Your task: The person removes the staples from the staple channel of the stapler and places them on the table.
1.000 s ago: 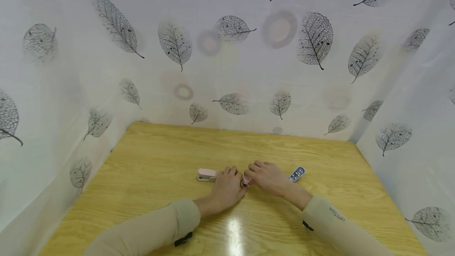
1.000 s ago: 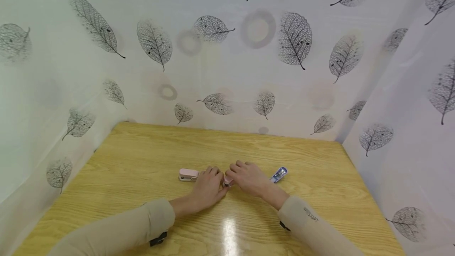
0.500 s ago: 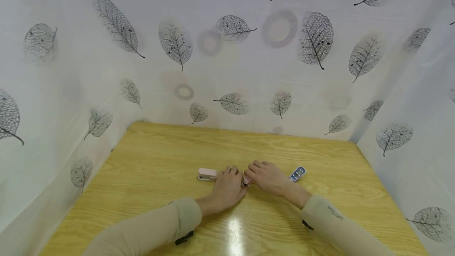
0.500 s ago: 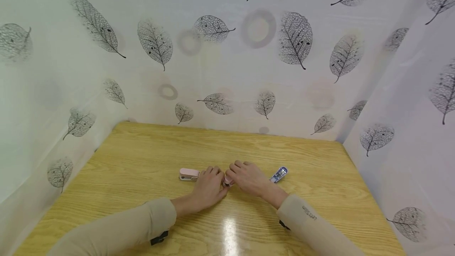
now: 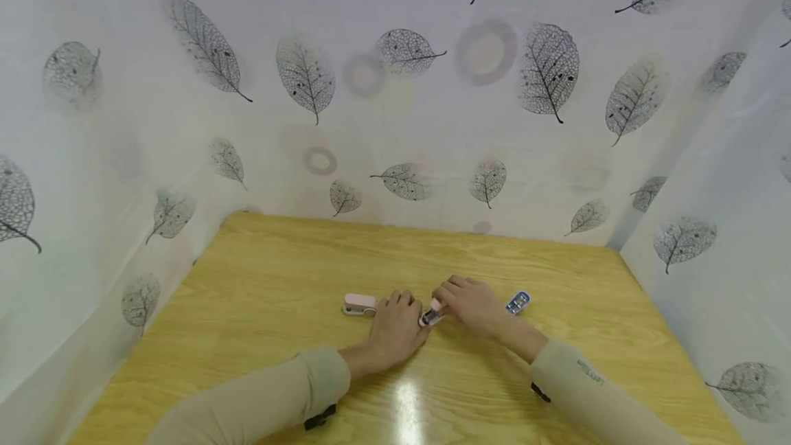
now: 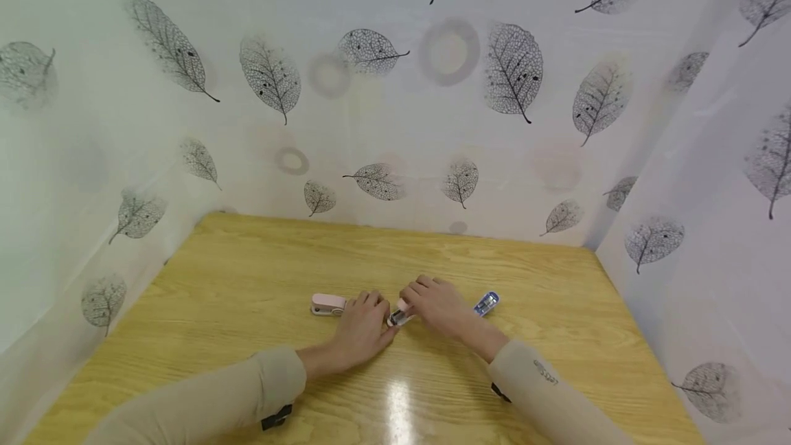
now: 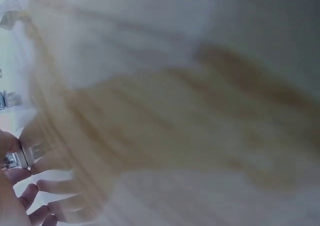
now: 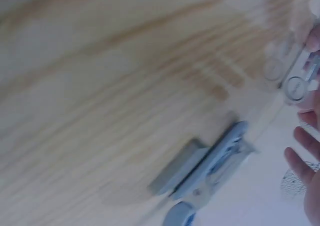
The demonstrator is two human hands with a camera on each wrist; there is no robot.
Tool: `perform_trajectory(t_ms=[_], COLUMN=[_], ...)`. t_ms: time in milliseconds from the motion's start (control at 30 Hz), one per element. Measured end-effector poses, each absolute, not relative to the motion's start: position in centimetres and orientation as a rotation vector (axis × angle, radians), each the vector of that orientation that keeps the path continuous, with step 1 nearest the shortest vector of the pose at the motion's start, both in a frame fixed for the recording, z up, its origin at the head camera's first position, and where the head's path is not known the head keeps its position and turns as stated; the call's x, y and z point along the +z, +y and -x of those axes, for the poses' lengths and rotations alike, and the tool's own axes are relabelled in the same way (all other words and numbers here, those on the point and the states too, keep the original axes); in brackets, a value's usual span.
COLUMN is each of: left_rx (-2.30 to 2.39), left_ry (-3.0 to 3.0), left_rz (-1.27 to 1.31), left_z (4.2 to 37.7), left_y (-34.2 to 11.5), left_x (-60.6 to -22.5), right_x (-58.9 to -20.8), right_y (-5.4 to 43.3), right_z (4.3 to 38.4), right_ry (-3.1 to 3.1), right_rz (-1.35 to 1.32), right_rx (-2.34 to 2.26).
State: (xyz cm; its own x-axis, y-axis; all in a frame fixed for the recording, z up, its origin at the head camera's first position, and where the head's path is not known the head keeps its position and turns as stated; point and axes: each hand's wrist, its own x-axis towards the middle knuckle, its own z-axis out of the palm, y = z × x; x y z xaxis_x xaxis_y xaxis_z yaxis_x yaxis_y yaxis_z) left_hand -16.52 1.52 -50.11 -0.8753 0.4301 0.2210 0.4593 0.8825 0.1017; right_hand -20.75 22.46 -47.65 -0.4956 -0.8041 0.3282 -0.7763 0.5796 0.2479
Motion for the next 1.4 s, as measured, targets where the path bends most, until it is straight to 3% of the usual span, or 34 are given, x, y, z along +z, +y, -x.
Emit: perform_trajectory(t_ms=[1400], left_rx=[-0.215], left_ry=[-2.920], left_rz=[0.700], left_z=[17.1], left_y=[2.5], left_x=[-49.6], right_x=[-46.6], right_y=[26.2], right_z=[21.9], right_ry=[-2.614], right_rz=[-0.975], right_rx=[-0.134])
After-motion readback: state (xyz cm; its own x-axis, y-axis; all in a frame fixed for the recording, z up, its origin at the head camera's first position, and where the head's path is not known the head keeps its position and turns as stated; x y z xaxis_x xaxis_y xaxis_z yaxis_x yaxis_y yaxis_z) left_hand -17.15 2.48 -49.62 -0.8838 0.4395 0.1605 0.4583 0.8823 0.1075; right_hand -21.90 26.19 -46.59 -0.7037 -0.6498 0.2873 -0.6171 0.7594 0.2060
